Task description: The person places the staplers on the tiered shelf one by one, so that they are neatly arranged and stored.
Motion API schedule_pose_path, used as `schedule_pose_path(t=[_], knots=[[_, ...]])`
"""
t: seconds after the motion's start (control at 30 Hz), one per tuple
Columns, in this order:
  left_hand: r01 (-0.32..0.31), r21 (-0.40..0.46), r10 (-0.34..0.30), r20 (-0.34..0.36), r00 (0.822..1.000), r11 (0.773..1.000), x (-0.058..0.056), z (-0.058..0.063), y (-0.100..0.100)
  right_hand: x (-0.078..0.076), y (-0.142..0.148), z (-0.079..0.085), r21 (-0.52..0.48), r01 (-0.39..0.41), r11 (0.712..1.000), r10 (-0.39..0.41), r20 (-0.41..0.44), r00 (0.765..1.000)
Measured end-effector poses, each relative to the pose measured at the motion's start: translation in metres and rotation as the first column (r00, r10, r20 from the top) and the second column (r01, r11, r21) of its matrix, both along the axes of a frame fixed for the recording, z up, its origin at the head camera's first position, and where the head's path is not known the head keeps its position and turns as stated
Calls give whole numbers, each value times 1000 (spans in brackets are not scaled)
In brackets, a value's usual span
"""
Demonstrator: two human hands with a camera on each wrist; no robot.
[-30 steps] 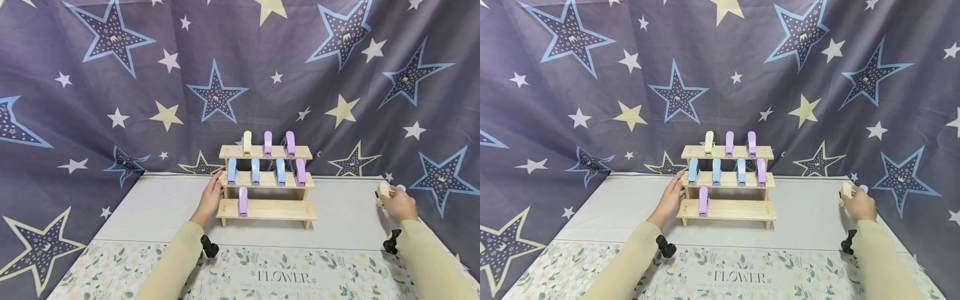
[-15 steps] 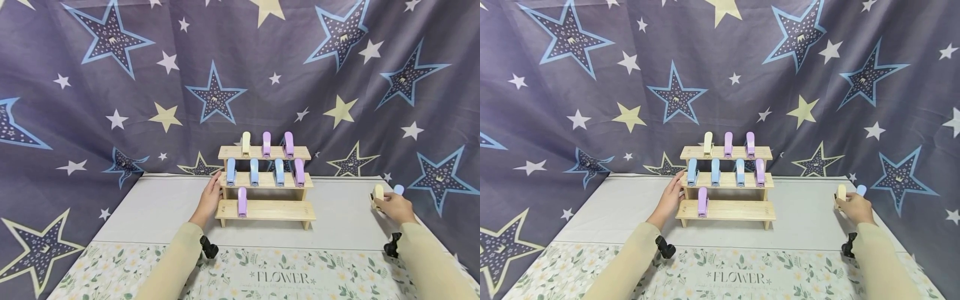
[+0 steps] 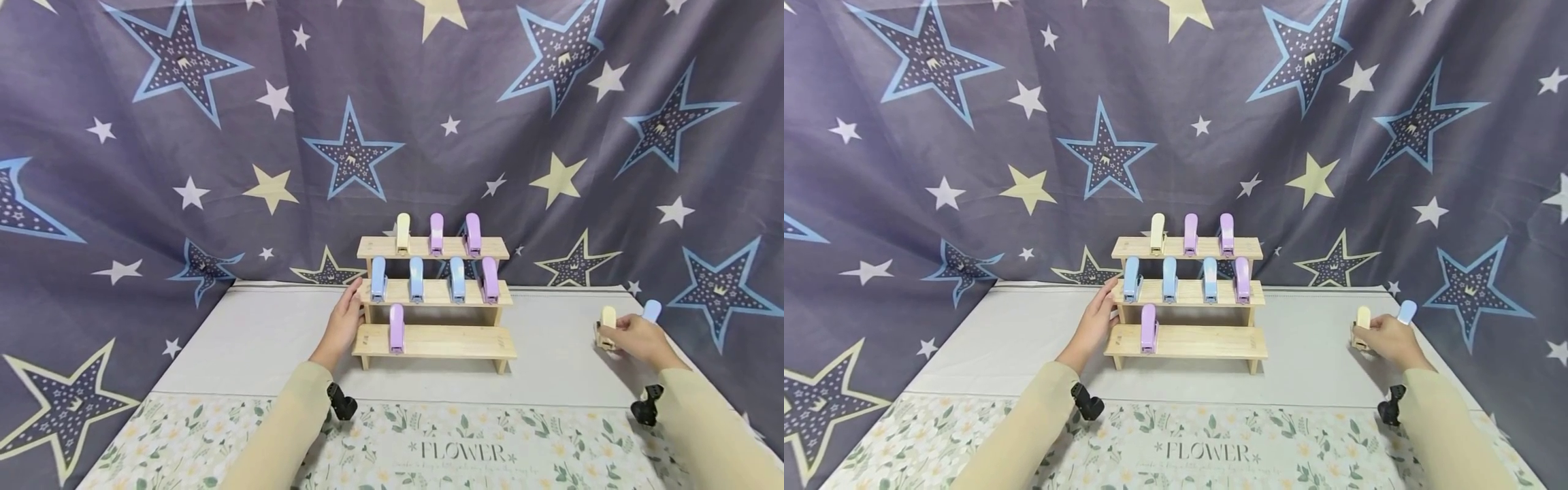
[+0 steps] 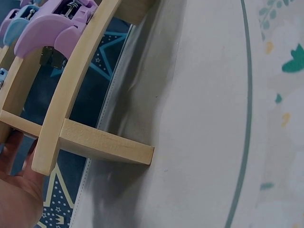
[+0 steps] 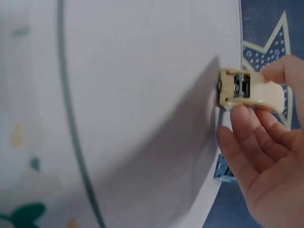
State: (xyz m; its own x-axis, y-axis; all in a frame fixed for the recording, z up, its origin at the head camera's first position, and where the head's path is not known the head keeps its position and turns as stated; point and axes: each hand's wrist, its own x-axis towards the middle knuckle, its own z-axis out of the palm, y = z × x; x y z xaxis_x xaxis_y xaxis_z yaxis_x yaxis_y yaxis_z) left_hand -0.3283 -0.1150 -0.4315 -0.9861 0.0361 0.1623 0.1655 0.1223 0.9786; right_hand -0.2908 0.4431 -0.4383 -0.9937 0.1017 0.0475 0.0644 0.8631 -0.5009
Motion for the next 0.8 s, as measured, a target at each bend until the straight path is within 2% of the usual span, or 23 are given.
schedule_pose_path(t=[0.2,0.37,0.4,0.47,0.6,0.63,0.7,0.8], knots=[[-5,-7,5,0,1000,1000,0,1,0,9,-22,9,-34,-76,997,75,-33,997],[2,6,-2,-5,1000,1000,0,-1,-1,21,-51,24,-48,-153,987,149,-89,985],[6,12,-6,2,1000,1000,0,0,-1,23,-57,27,-50,-168,985,162,-98,982],[17,9,-17,3,1000,1000,7,9,-1,27,-68,33,-43,-192,980,186,-114,976],[16,9,-16,6,1000,1000,8,9,0,33,-92,45,-58,-245,968,235,-140,962],[13,4,-13,-2,1000,1000,7,8,0,35,-98,48,-65,-261,963,249,-147,957],[4,8,-4,-5,1000,1000,0,0,0,37,-109,53,-86,-291,953,275,-160,948],[-1,6,1,-8,1000,1000,-1,0,0,41,-127,57,-114,-337,935,313,-187,931]])
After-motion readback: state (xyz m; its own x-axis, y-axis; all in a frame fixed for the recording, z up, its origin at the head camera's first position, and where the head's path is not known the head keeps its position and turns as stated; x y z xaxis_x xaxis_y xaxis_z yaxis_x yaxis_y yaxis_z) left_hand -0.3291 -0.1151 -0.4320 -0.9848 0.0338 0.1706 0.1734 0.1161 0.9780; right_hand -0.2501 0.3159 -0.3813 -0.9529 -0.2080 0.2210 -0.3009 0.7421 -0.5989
